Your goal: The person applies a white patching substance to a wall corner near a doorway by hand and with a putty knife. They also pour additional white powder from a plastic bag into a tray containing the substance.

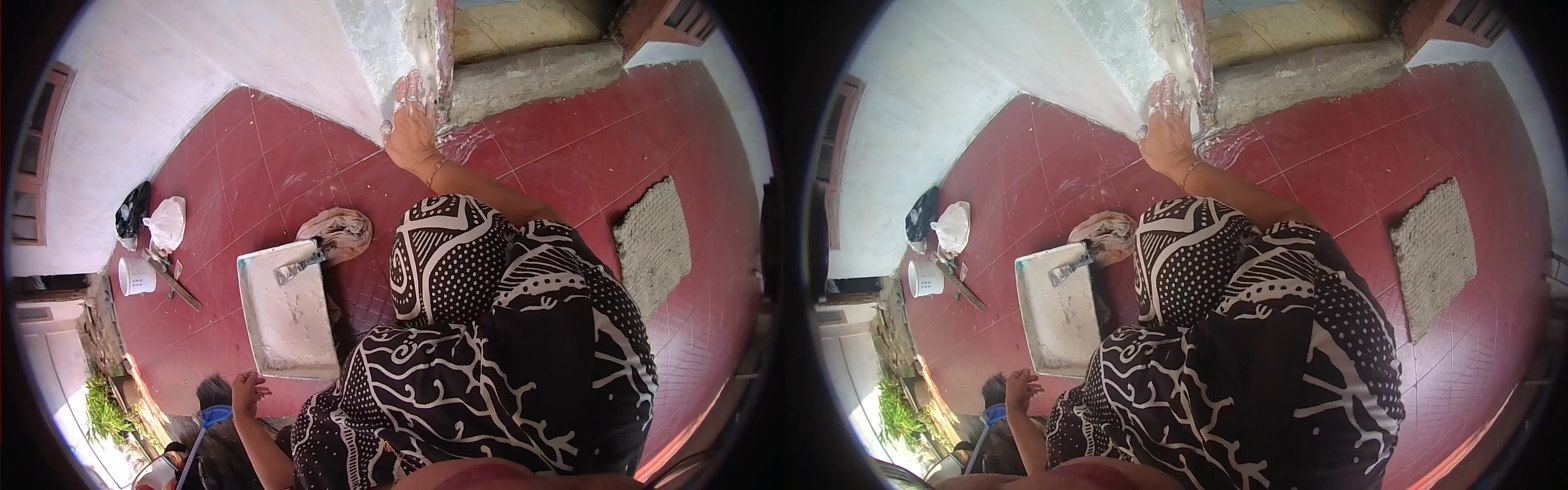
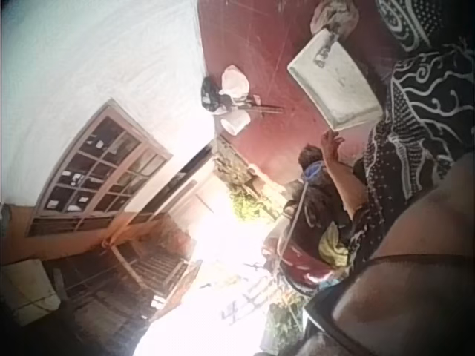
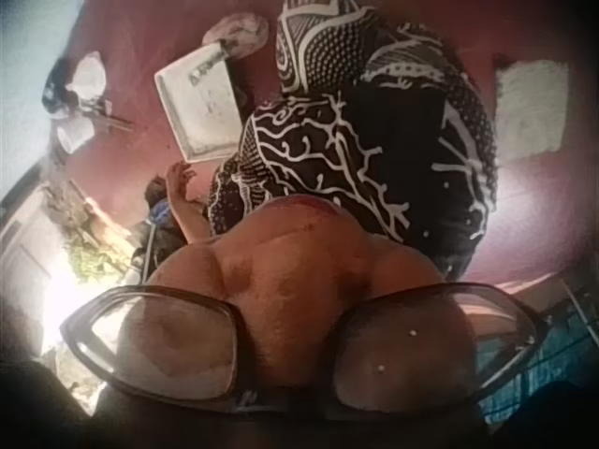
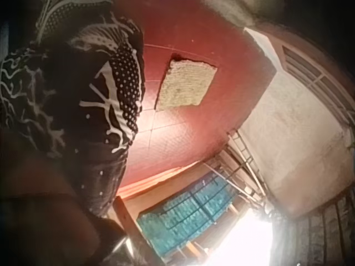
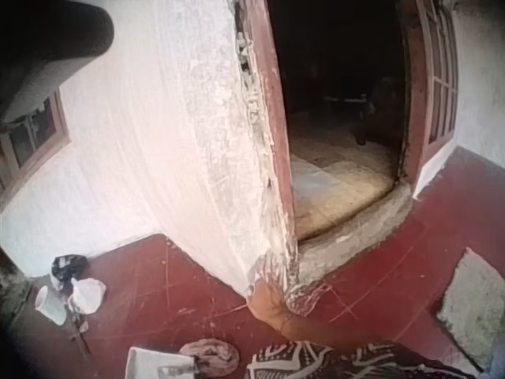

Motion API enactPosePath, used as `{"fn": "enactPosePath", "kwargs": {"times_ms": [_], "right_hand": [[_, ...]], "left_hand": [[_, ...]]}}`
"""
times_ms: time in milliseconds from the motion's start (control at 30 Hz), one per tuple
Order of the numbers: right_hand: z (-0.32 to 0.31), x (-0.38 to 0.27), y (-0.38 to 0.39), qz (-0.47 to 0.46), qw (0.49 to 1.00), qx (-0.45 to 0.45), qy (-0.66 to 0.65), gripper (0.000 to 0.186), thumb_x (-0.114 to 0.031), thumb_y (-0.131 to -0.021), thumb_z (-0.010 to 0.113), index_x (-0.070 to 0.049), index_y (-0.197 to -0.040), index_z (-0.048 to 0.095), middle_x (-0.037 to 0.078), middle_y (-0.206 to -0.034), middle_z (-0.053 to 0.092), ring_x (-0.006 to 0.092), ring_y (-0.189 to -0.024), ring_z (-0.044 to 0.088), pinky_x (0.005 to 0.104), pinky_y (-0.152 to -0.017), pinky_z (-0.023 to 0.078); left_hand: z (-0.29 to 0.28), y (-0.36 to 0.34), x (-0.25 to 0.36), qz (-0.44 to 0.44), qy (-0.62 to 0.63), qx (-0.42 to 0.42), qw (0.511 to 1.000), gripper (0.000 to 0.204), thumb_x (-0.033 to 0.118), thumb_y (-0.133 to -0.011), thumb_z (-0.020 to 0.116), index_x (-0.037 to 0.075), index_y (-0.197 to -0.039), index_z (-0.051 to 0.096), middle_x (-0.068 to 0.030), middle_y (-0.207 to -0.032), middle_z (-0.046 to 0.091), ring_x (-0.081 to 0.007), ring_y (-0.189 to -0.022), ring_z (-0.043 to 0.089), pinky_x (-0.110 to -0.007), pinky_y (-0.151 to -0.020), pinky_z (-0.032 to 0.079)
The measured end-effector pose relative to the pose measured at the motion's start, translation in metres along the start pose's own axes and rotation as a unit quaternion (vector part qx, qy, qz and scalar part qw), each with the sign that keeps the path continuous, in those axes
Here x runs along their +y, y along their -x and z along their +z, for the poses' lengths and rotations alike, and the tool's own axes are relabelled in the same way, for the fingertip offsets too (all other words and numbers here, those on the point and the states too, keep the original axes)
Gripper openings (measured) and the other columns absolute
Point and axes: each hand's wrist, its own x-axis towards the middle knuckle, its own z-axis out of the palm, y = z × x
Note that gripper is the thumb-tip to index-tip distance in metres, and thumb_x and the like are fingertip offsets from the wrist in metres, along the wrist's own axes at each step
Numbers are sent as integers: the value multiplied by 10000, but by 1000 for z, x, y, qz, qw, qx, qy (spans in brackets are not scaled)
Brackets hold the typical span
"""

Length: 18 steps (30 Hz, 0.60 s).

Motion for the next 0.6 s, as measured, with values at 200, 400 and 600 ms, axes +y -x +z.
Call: {"fn": "enactPosePath", "kwargs": {"times_ms": [200,400,600], "right_hand": [[18,38,26,32,997,-60,20,720,-280,-792,520,107,-1316,213,263,-1411,93,347,-1328,87,454,-1075,69],[35,56,38,26,997,-70,14,700,-281,-812,497,92,-1326,204,250,-1413,113,322,-1334,90,440,-1079,75],[29,62,27,86,996,-10,-29,556,-292,-802,526,56,-1220,412,245,-1358,269,345,-1249,284,423,-1028,227]], "left_hand": [[13,1,-2,1,-24,-17,1000,337,245,-859,523,-23,-1035,418,-164,-878,540,-217,-566,567,-327,-501,513],[8,-3,0,10,-24,-16,1000,332,248,-860,522,-21,-1028,424,-166,-879,543,-218,-566,560,-330,-501,512],[7,3,-1,3,-19,-9,1000,321,238,-861,517,-23,-1024,425,-169,-875,543,-212,-557,556,-332,-497,507]]}}
